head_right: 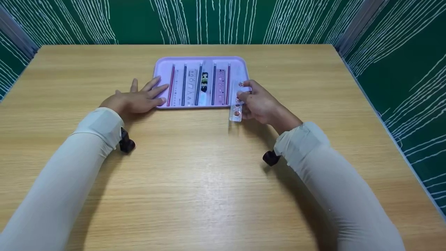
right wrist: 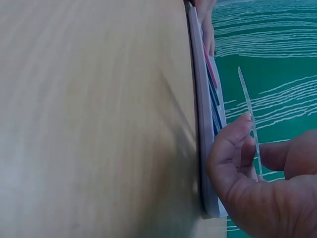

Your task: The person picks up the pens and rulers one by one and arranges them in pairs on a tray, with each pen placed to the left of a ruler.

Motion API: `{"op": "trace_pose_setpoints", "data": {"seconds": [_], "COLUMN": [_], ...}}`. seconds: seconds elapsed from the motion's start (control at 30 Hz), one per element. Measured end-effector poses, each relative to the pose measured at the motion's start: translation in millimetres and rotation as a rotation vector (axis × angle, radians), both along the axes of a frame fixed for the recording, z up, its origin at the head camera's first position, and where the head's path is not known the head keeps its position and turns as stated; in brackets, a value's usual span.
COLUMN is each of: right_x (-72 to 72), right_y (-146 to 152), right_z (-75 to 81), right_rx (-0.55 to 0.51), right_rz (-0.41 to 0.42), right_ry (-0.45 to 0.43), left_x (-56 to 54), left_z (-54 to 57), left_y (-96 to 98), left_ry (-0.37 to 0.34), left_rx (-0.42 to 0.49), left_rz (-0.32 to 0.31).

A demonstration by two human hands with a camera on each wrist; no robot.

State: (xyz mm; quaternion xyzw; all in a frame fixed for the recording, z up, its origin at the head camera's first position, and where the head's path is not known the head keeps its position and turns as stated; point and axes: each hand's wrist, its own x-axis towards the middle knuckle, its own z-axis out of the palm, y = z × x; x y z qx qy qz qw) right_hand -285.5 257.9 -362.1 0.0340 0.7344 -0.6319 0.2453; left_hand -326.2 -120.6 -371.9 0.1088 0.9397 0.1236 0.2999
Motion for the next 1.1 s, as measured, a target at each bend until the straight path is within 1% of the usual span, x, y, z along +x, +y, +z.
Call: {"op": "trace_pose_setpoints", "data": {"seconds": [0.3,0.47,0.53,0.67,0.87,1.1], "right_x": [-13.3,-21.2,-24.7,-32.2,-44.4,-59.0], "right_y": [1.3,2.0,1.8,0.2,-4.4,-7.4], "right_z": [7.7,9.2,9.4,10.0,10.1,13.8], "right_rx": [0.025,0.047,0.060,0.083,0.101,0.168], "right_rz": [-0.001,0.000,-0.004,-0.025,-0.044,-0.089], "right_ry": [-0.030,-0.013,-0.012,-0.029,-0.028,-0.062], "left_x": [-0.3,0.2,0.3,0.7,0.2,0.1], "left_z": [-1.1,-1.0,-0.9,-0.2,-0.7,-1.8], "left_y": [0.2,0.8,0.9,0.8,0.5,0.0], "left_ry": [0.002,0.004,0.007,0.008,0.003,0.008], "left_rx": [0.001,0.004,0.005,-0.002,-0.008,-0.009], "left_rz": [-0.004,0.006,0.001,0.003,0.004,0.006]}}
